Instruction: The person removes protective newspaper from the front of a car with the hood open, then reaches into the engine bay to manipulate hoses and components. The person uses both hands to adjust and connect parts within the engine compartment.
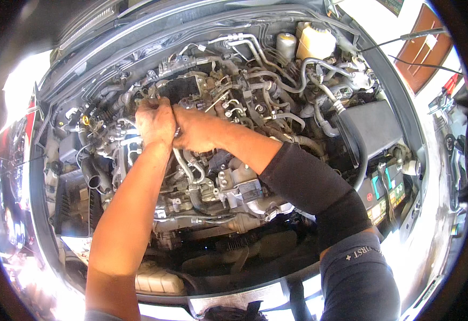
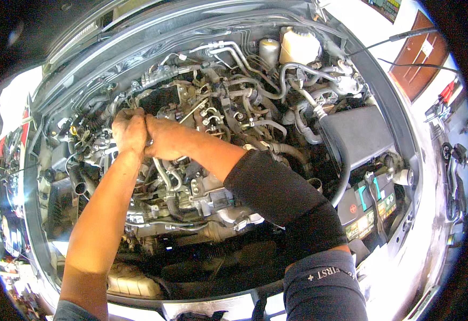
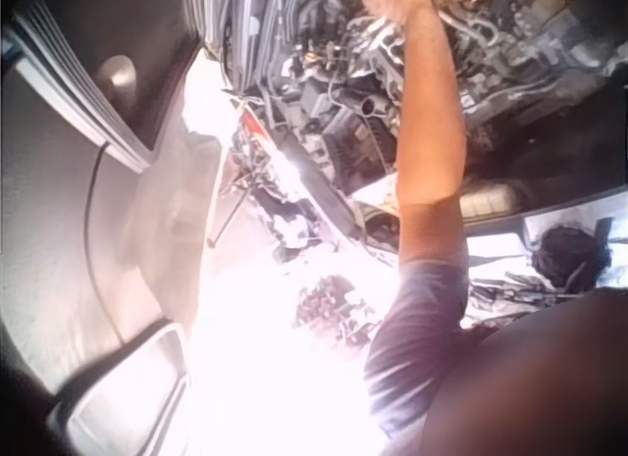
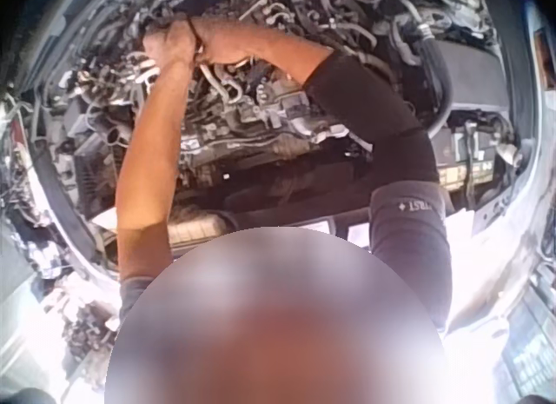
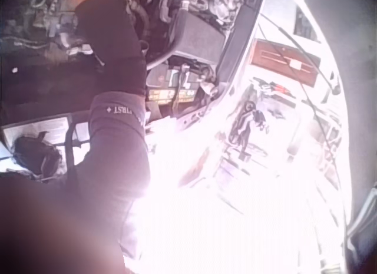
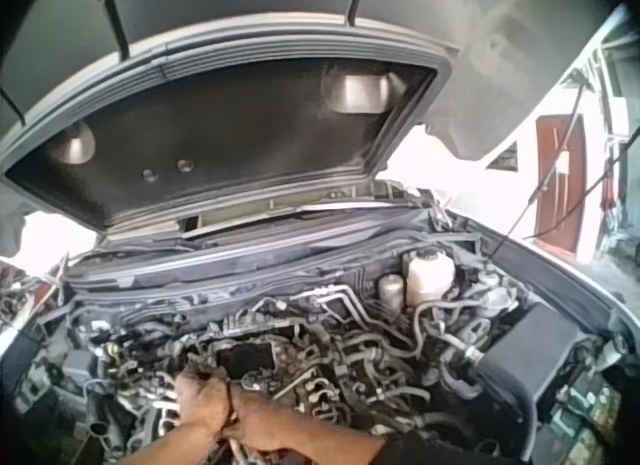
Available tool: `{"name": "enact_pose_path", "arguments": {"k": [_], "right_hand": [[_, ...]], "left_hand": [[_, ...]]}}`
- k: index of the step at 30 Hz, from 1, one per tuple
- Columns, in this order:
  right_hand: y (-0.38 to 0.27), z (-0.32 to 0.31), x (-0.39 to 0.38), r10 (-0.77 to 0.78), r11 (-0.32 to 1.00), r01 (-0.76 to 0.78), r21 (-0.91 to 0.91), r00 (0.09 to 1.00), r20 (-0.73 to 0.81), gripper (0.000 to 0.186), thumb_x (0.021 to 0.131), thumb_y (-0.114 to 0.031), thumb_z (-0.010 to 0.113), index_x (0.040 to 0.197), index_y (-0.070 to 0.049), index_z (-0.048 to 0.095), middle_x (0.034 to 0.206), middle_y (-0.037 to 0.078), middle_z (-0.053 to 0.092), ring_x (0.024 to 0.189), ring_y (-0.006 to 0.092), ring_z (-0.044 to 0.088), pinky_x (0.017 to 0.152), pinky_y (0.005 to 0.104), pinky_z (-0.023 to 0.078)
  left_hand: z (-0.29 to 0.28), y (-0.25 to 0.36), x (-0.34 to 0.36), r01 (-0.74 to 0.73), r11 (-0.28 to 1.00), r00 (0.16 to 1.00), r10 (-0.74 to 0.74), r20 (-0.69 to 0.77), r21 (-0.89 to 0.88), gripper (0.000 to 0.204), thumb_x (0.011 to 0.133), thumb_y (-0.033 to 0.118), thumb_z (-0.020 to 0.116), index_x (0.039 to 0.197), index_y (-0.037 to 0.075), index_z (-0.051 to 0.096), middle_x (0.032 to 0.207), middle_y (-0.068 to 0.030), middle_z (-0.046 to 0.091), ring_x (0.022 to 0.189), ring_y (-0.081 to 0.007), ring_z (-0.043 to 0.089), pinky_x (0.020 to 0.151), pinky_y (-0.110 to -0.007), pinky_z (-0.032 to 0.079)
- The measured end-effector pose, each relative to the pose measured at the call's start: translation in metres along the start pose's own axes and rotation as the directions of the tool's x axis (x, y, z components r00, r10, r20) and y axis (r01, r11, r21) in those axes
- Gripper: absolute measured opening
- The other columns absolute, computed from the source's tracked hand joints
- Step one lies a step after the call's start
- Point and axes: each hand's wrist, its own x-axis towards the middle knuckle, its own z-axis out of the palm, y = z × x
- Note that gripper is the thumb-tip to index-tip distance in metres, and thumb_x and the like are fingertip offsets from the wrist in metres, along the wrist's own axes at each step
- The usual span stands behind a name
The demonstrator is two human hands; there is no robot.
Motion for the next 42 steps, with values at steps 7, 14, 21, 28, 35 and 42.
{"name": "enact_pose_path", "arguments": {"k": [7, 14, 21, 28, 35, 42], "right_hand": [[0.003, -0.009, 0.005, 0.069, 0.992, -0.086, -0.088, 0.981, -0.182, 0.041, 0.1, -0.024, 0.064, 0.128, 0.005, 0.058, 0.127, 0.032, 0.066, 0.123, 0.0504, 0.062, 0.104, 0.0547, 0.051], [0.054, -0.045, 0.008, 0.119, 0.941, -0.247, -0.232, 0.882, -0.456, 0.038, 0.107, -0.032, 0.051, 0.119, 0.0, 0.066, 0.115, 0.031, 0.071, 0.11, 0.0497, 0.068, 0.098, 0.0583, 0.053], [0.097, -0.094, -0.006, 0.334, 0.739, -0.6, -0.307, 0.722, -0.606, 0.046, 0.104, -0.037, 0.058, 0.137, -0.007, 0.066, 0.127, 0.027, 0.071, 0.12, 0.0455, 0.067, 0.107, 0.0525, 0.053], [0.105, -0.087, -0.006, 0.309, 0.614, -0.566, -0.551, 0.814, -0.491, 0.036, 0.102, -0.033, 0.06, 0.13, -0.015, 0.073, 0.125, 0.023, 0.073, 0.121, 0.042, 0.069, 0.105, 0.0518, 0.055], [0.106, -0.092, 0.0, 0.32, 0.55, -0.563, -0.618, 0.825, -0.467, 0.033, 0.1, -0.03, 0.062, 0.127, -0.016, 0.075, 0.12, 0.02, 0.076, 0.115, 0.0397, 0.072, 0.1, 0.0508, 0.057], [0.106, -0.093, 0.006, 0.321, 0.526, -0.52, -0.673, 0.854, -0.409, 0.03, 0.099, -0.029, 0.062, 0.123, -0.016, 0.075, 0.115, 0.019, 0.077, 0.11, 0.0401, 0.073, 0.095, 0.0524, 0.058]], "left_hand": [[0.002, 0.003, -0.004, -0.02, 0.99, 0.999, 0.025, 0.032, -0.137, 0.042, 0.097, 0.034, 0.071, 0.11, -0.006, 0.069, 0.105, -0.0266, 0.075, 0.102, -0.0431, 0.072, 0.095, -0.047, 0.052], [-0.02, -0.028, -0.016, -0.246, 0.924, 0.897, 0.102, 0.431, 0.293, 0.05, 0.098, 0.039, 0.07, 0.129, 0.0, 0.063, 0.132, -0.0284, 0.067, 0.121, -0.0441, 0.064, 0.104, -0.048, 0.051], [0.004, -0.038, -0.014, -0.563, 0.718, 0.805, 0.364, 0.469, 0.41, 0.051, 0.094, 0.035, 0.071, 0.131, 0.0, 0.063, 0.134, -0.0271, 0.063, 0.132, -0.0465, 0.056, 0.113, -0.054, 0.044], [0.066, -0.019, 0.037, -0.725, 0.663, 0.643, 0.55, 0.533, 0.189, 0.025, 0.095, 0.025, 0.067, 0.113, 0.009, 0.075, 0.122, -0.0186, 0.07, 0.122, -0.043, 0.063, 0.106, -0.054, 0.051], [0.162, -0.015, 0.083, -0.666, 0.741, 0.63, 0.5, 0.594, 0.084, 0.033, 0.088, 0.018, 0.07, 0.121, 0.013, 0.076, 0.125, -0.0192, 0.073, 0.12, -0.0392, 0.068, 0.106, -0.047, 0.055], [0.184, -0.012, 0.108, -0.708, 0.701, 0.494, 0.397, 0.774, 0.092, 0.035, 0.093, 0.025, 0.078, 0.125, 0.012, 0.077, 0.13, -0.017, 0.073, 0.123, -0.0371, 0.068, 0.106, -0.046, 0.053]]}}
